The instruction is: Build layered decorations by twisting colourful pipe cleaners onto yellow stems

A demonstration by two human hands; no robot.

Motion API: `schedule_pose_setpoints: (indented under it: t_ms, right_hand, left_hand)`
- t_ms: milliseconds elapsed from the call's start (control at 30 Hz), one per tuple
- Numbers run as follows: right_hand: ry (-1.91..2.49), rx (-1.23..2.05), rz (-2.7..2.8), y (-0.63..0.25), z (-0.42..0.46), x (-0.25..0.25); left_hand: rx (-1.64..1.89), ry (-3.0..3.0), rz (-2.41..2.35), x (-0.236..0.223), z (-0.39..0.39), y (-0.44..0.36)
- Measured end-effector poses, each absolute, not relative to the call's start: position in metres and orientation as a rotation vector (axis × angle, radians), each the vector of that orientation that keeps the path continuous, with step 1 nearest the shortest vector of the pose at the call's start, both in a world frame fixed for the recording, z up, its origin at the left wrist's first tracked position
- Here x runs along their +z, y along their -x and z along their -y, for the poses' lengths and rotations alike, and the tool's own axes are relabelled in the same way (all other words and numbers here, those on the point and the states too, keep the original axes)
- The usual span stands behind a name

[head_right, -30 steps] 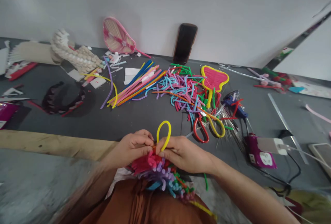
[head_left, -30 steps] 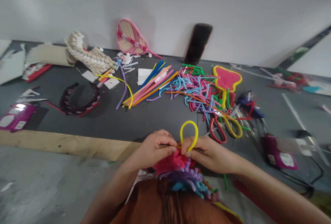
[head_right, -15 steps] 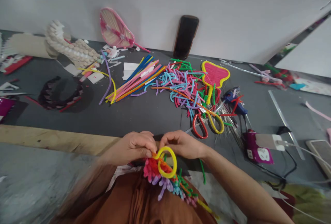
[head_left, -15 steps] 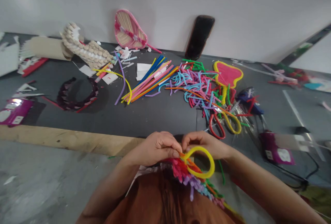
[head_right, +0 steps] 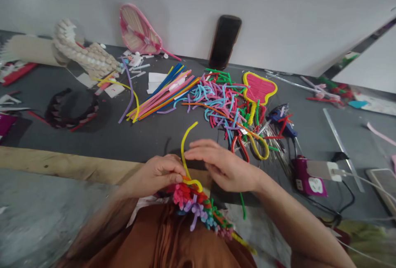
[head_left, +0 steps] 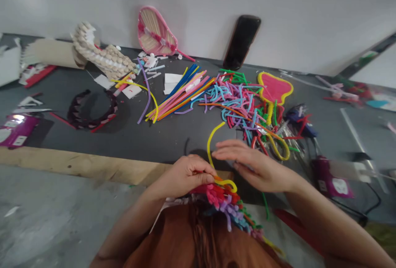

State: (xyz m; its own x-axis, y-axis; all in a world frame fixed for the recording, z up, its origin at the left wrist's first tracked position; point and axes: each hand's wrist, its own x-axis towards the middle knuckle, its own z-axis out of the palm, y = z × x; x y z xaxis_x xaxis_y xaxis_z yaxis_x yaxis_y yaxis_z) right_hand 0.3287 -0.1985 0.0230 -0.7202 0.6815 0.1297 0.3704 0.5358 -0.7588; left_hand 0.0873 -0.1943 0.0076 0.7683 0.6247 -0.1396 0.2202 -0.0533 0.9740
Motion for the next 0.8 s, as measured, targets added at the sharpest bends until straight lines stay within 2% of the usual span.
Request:
schedule_pose_setpoints:
  t_ms: [67,133,400,567,800]
  right_hand:
    - [0.778,1.395,2.282,-0.324,0.207,0.022]
    - [0.801,1.559,2.19,-0.321,0.212,0.016]
    - [0.596,1.57,2.175,-0.309,0.213,0.004]
    - [0.87,1.378,2.348,-0.304,0.211,0.001]
    - [1.355,0.724,2.406,-0.309,0.198,-0.003]
  left_hand:
    - [0.372,-1.597,-0.709,0.007,0.195,-0.086]
    - [0.362,-1.561,-0.745,0.007,0.196,-0.084]
    - [0.363,-1.539,-0.73,0.007,0.197,-0.083]
    - [0.346,-1.58,-0.67,0.006,0.198,-0.086]
    - [0.307,-1.592,-0.71,0.009,0.199,-0.089]
